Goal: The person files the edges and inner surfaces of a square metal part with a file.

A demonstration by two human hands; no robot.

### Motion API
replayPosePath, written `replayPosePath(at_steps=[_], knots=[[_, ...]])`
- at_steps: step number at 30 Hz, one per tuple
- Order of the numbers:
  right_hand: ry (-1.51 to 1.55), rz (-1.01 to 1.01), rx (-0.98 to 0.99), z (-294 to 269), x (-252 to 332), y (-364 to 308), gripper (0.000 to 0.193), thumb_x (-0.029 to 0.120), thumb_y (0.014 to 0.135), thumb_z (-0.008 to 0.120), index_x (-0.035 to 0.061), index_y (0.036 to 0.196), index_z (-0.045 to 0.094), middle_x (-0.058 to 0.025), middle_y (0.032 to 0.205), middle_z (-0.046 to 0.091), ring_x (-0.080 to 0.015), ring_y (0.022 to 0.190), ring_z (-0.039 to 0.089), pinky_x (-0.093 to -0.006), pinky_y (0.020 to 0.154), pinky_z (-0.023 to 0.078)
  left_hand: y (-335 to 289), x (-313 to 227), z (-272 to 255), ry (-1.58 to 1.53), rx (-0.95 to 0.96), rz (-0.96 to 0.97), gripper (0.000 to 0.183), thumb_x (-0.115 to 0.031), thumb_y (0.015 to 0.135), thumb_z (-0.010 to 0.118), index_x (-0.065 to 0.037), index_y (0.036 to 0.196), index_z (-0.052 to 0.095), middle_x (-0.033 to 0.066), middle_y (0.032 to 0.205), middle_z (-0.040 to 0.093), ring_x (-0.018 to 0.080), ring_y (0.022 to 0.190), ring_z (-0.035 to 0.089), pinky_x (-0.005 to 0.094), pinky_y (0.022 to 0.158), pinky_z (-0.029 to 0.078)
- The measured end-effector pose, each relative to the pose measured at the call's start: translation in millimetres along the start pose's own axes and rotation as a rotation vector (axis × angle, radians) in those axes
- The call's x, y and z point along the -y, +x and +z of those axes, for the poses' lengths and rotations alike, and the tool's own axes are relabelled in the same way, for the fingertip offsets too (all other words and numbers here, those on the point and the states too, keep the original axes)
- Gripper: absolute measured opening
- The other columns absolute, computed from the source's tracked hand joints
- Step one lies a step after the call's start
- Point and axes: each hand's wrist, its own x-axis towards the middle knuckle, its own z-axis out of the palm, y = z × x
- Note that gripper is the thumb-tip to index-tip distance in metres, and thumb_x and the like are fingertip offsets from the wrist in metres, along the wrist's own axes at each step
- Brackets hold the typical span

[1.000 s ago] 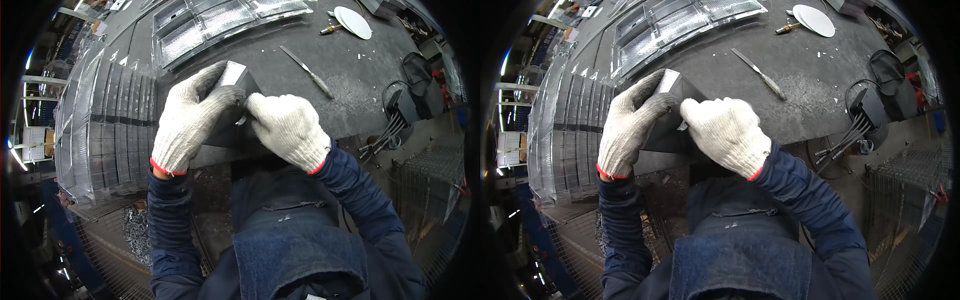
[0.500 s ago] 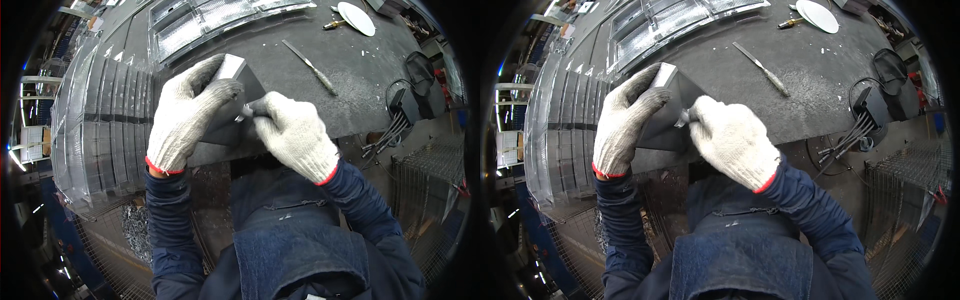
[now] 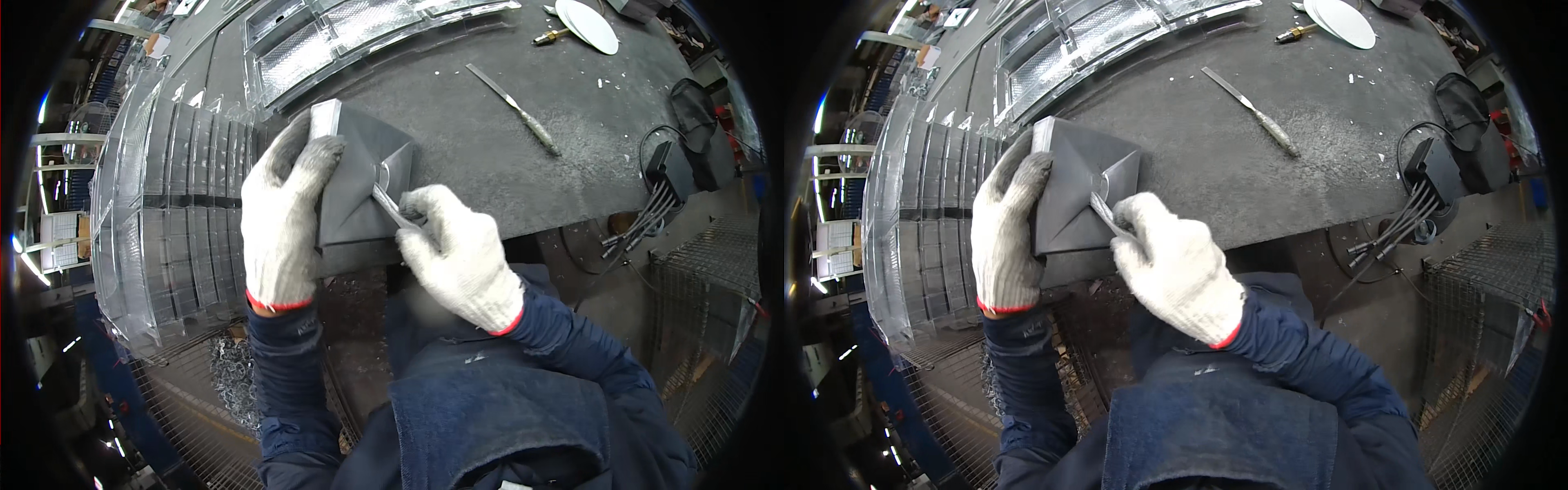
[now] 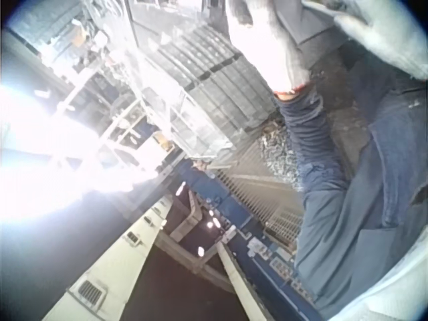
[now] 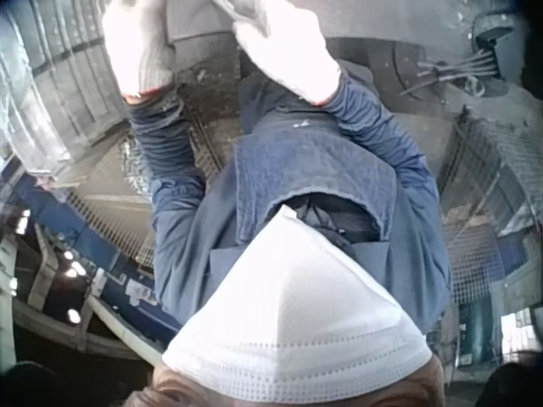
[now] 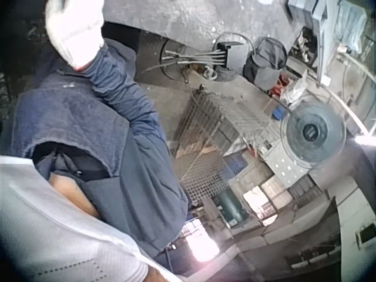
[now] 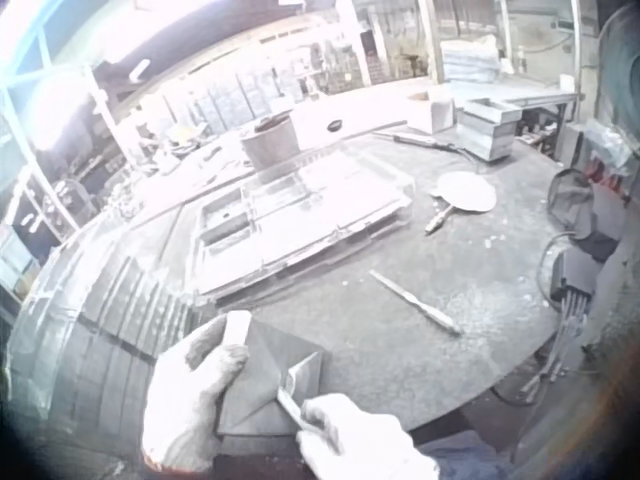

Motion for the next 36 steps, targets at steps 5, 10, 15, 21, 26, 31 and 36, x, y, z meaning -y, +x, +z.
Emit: replayPosePath(at_steps=[5, 10, 15, 21, 26, 31, 36], knots=[[-0.087, -0.198, -0.028, 11, -5, 20, 0.030, 0.006, 0.099, 0.075, 0.0014, 0.129, 0.072, -0.0246, 0.100, 0.080, -0.0399, 0.085, 0.082, -0.0424, 0.077, 0.066, -13, 4, -3, -0.173, -0.181, -0.044, 0.067, -0.020, 0.106, 0.077, 0.010, 0.162, 0.055, 0.0240, 0.147, 0.070, 0.0278, 0.127, 0.072, 0.0386, 0.111, 0.057], [-0.200, -0.281, 0.082, 2, 0, -9, 0.039, 0.000, 0.091, 0.080, 0.0000, 0.130, 0.077, -0.0217, 0.103, 0.082, -0.0377, 0.083, 0.082, -0.0429, 0.076, 0.067, -22, 17, -15, -0.262, -0.279, -0.070, 0.065, -0.021, 0.107, 0.076, 0.007, 0.162, 0.055, 0.0231, 0.146, 0.069, 0.0292, 0.129, 0.072, 0.0419, 0.108, 0.061], [-0.159, -0.332, 0.039, 11, 1, 31, 0.031, 0.005, 0.096, 0.078, -0.0009, 0.127, 0.075, -0.0214, 0.102, 0.081, -0.0378, 0.087, 0.082, -0.0420, 0.079, 0.066, -28, 23, -18, -0.268, -0.275, -0.002, 0.061, -0.024, 0.108, 0.076, 0.003, 0.160, 0.058, 0.0223, 0.147, 0.069, 0.0314, 0.132, 0.072, 0.0441, 0.106, 0.063], [-0.062, -0.319, 0.116, 3, 13, -12, 0.031, 0.011, 0.097, 0.077, 0.0027, 0.126, 0.073, -0.0172, 0.087, 0.077, -0.0363, 0.076, 0.079, -0.0453, 0.072, 0.064, -29, 44, -35, -0.158, -0.348, 0.026, 0.062, -0.023, 0.106, 0.076, 0.003, 0.160, 0.058, 0.0186, 0.148, 0.069, 0.0319, 0.130, 0.072, 0.0431, 0.106, 0.062], [-0.098, -0.278, 0.103, -4, 6, 10, 0.027, 0.009, 0.100, 0.073, -0.0001, 0.125, 0.074, -0.0209, 0.096, 0.080, -0.0389, 0.084, 0.081, -0.0450, 0.077, 0.066, -31, 26, -20, -0.201, -0.290, 0.028, 0.067, -0.023, 0.107, 0.076, 0.006, 0.162, 0.054, 0.0254, 0.146, 0.068, 0.0311, 0.127, 0.073, 0.0427, 0.107, 0.062], [-0.089, -0.201, 0.214, 9, 16, 10, 0.040, 0.009, 0.096, 0.076, -0.0030, 0.134, 0.071, -0.0229, 0.113, 0.081, -0.0390, 0.095, 0.083, -0.0430, 0.083, 0.067, -35, 16, -6, -0.261, -0.311, 0.001, 0.069, -0.018, 0.105, 0.078, 0.010, 0.163, 0.051, 0.0255, 0.148, 0.067, 0.0306, 0.130, 0.072, 0.0426, 0.109, 0.061], [-0.088, -0.253, 0.217, -5, 11, -11, 0.039, 0.006, 0.095, 0.077, -0.0001, 0.133, 0.071, -0.0200, 0.102, 0.079, -0.0375, 0.082, 0.079, -0.0451, 0.076, 0.065, -33, 28, -24, -0.194, -0.329, 0.003, 0.067, -0.017, 0.105, 0.075, 0.010, 0.162, 0.052, 0.0247, 0.145, 0.069, 0.0297, 0.126, 0.074, 0.0406, 0.107, 0.062]])
